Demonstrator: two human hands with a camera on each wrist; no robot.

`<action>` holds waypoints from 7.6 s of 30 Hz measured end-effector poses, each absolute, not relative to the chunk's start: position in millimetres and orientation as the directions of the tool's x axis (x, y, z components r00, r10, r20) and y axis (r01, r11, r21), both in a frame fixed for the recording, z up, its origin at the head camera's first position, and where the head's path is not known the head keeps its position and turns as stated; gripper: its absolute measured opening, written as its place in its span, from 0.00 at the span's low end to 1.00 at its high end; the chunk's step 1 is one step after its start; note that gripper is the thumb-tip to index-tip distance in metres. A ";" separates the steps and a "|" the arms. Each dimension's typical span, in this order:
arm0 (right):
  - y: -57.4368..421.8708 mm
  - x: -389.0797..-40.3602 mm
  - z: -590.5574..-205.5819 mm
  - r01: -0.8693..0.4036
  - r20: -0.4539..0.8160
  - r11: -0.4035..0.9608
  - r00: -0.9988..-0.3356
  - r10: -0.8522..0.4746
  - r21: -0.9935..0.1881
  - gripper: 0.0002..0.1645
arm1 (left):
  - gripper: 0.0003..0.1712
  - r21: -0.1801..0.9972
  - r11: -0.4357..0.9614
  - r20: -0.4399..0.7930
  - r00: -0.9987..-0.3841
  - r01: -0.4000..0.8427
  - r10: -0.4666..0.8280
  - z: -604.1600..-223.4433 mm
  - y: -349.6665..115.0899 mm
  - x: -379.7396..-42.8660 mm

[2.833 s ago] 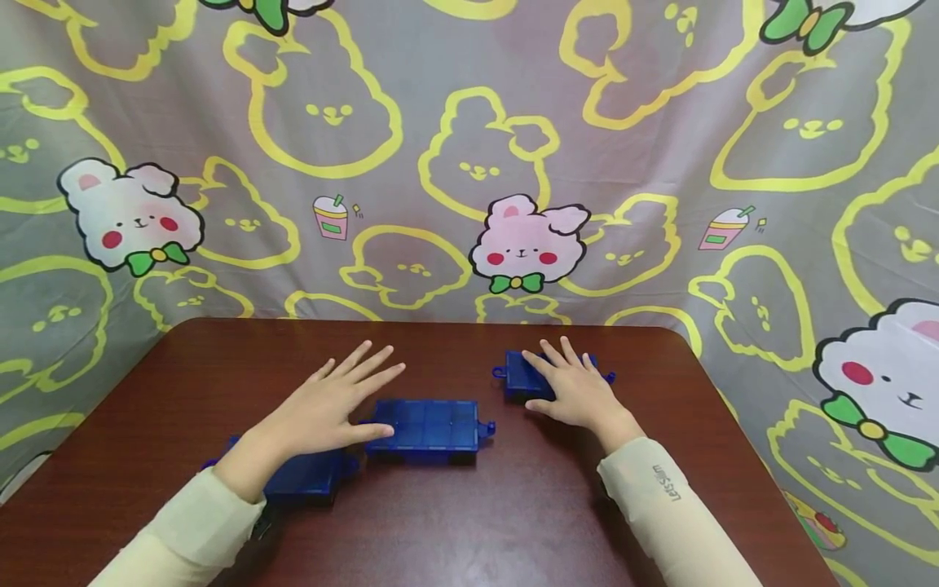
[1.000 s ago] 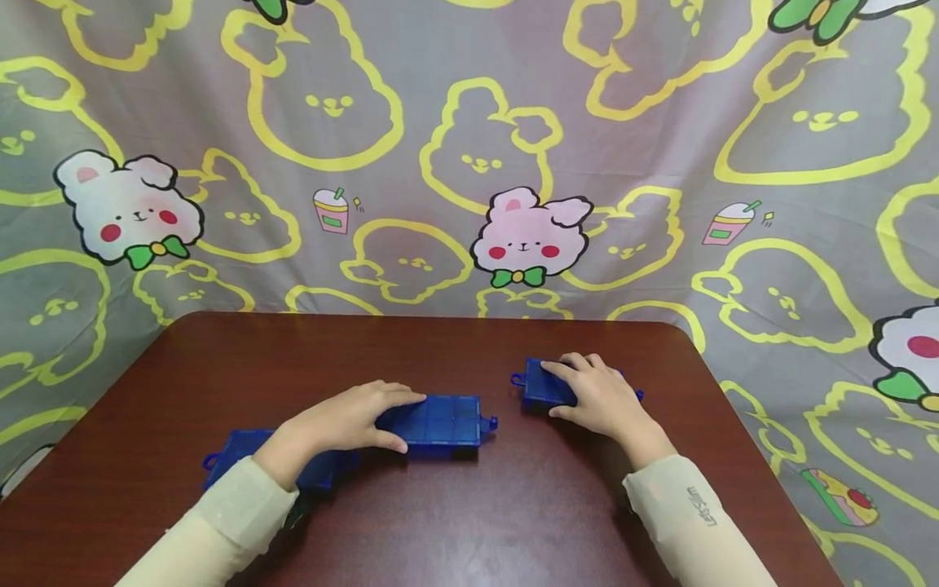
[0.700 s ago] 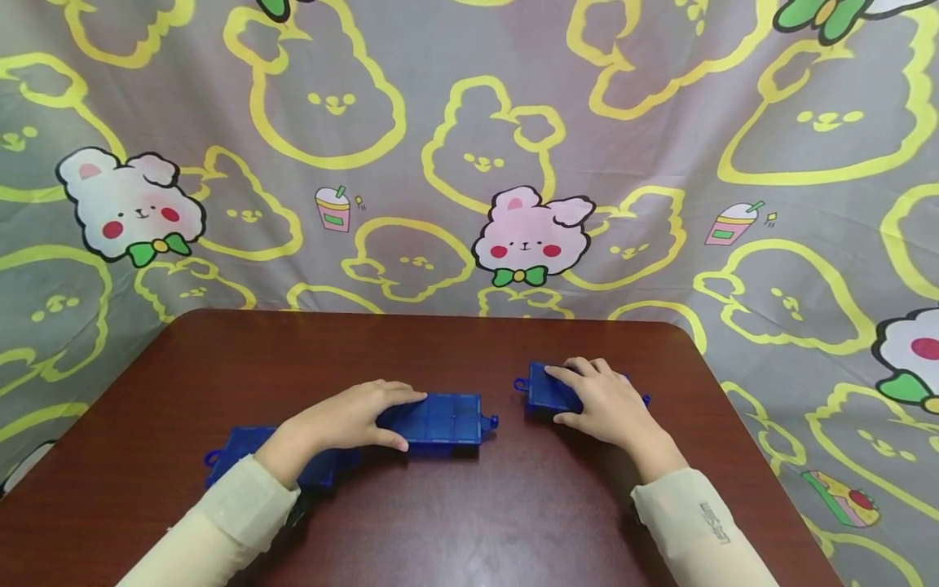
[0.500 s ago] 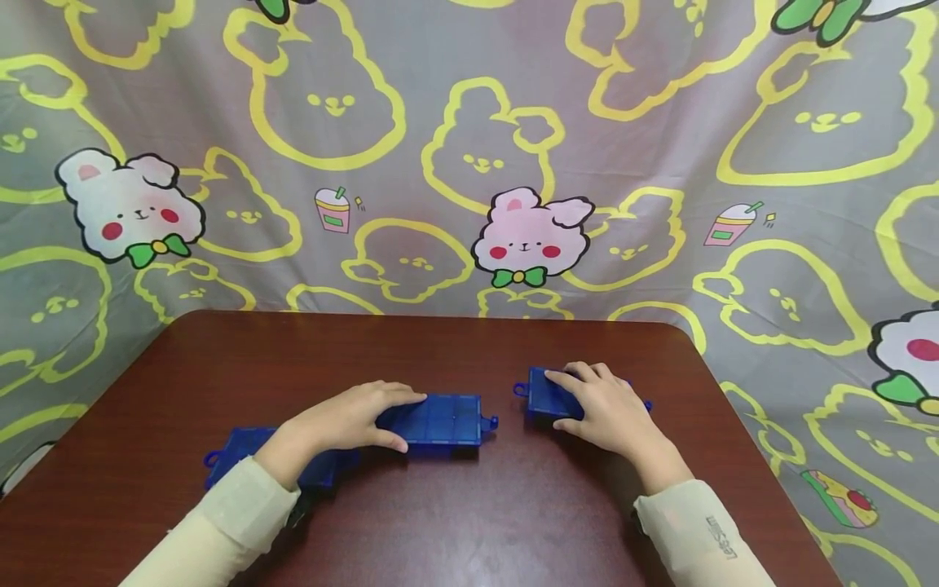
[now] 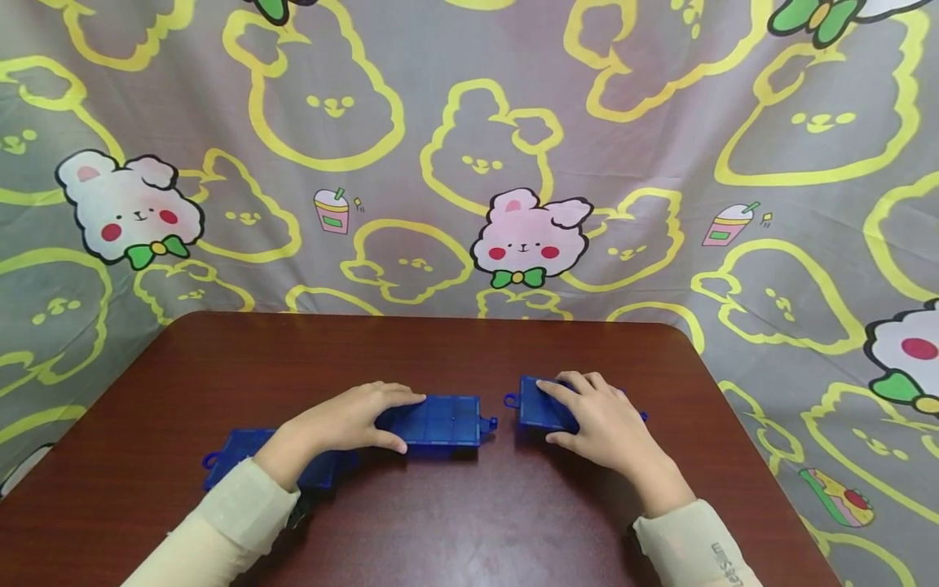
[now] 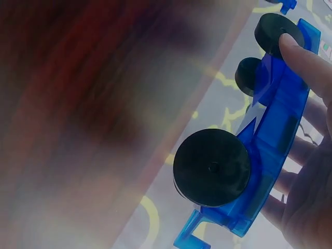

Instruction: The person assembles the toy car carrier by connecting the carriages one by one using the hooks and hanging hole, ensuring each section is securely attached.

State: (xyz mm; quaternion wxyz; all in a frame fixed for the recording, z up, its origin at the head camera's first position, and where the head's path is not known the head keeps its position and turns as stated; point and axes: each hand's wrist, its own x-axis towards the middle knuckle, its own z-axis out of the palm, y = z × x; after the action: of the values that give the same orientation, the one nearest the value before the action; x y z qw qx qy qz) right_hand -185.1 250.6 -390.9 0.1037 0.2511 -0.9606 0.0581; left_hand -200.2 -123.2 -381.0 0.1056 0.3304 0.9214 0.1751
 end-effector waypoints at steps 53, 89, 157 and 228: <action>233.4 -178.0 -398.1 -0.556 0.132 0.829 -0.828 -0.545 -0.057 0.45 | 0.41 0.394 0.723 -0.088 -0.760 0.567 0.644 -384.4 -123.2 -202.3; 169.2 -185.7 -373.0 -0.580 0.103 0.755 -0.808 -0.579 -0.304 0.46 | 0.41 0.332 0.778 -0.034 -0.818 0.533 0.575 -353.7 -186.3 -164.3; 108.4 -198.5 -394.5 -0.631 0.002 0.650 -0.718 -0.696 -0.423 0.36 | 0.52 0.322 0.829 -0.169 -0.833 0.458 0.526 -370.7 -229.9 -175.2; 104.0 -203.5 -394.5 -0.633 -0.041 0.676 -0.718 -0.695 -0.379 0.37 | 0.52 0.337 0.856 -0.227 -0.848 0.393 0.479 -375.6 -212.1 -197.6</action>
State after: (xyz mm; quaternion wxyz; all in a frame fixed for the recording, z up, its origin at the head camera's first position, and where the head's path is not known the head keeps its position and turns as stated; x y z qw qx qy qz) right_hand -203.5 104.0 -394.5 -0.0913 0.3645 -0.9107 0.1714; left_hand -197.6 -212.1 -375.6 0.1533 0.2291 0.9510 0.1400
